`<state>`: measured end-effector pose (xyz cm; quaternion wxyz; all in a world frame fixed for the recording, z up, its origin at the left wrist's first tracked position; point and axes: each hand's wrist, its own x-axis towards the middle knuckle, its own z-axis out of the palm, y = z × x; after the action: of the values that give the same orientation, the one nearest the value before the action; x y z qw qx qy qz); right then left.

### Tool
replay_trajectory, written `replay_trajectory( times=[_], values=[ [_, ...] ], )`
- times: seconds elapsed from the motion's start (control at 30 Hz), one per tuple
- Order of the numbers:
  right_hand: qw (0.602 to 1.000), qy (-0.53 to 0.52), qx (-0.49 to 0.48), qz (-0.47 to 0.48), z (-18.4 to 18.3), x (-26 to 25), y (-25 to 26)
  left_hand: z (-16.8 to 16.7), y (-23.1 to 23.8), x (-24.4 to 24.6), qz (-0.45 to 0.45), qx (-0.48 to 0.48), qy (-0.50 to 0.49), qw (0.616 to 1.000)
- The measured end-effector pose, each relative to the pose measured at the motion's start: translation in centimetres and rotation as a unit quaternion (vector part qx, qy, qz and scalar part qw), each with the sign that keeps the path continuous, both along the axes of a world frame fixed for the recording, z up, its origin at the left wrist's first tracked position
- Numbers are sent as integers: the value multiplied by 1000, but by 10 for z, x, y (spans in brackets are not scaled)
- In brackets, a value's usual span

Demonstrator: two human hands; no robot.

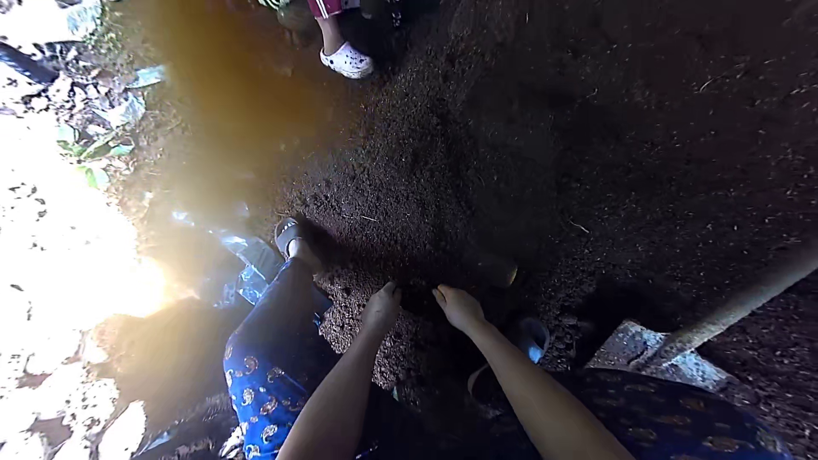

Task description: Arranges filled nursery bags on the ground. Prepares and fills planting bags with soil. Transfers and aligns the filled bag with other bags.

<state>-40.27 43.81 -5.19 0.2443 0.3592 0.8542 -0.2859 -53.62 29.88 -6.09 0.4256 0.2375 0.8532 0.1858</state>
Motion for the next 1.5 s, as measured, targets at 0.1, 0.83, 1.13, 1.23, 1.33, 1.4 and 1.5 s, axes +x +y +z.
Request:
replay_trajectory(
  times=[0.1,0.83,1.13,1.23,1.33,1.4,1.5],
  values=[
    [994,23,-97,-39,-4,-1,12,-9,-10,14,117,-14,-63,991],
    [991,-106,-59,60,-11,-60,16,-7,-1,42,90,26,-175,980],
    [908,-30,-390,-153,-14,-34,55,-7,1,7,182,-13,-252,950],
    [921,-56,-346,-169,-17,-40,50,-22,11,3,186,-8,-288,939],
    [923,-51,-340,-173,-22,-42,43,-19,18,5,200,11,-288,936],
    [934,-45,-321,-152,-28,-45,44,-16,22,8,195,19,-255,947],
    [970,-50,-228,-60,-34,-52,40,-26,25,15,220,47,-207,952]
  ],
)
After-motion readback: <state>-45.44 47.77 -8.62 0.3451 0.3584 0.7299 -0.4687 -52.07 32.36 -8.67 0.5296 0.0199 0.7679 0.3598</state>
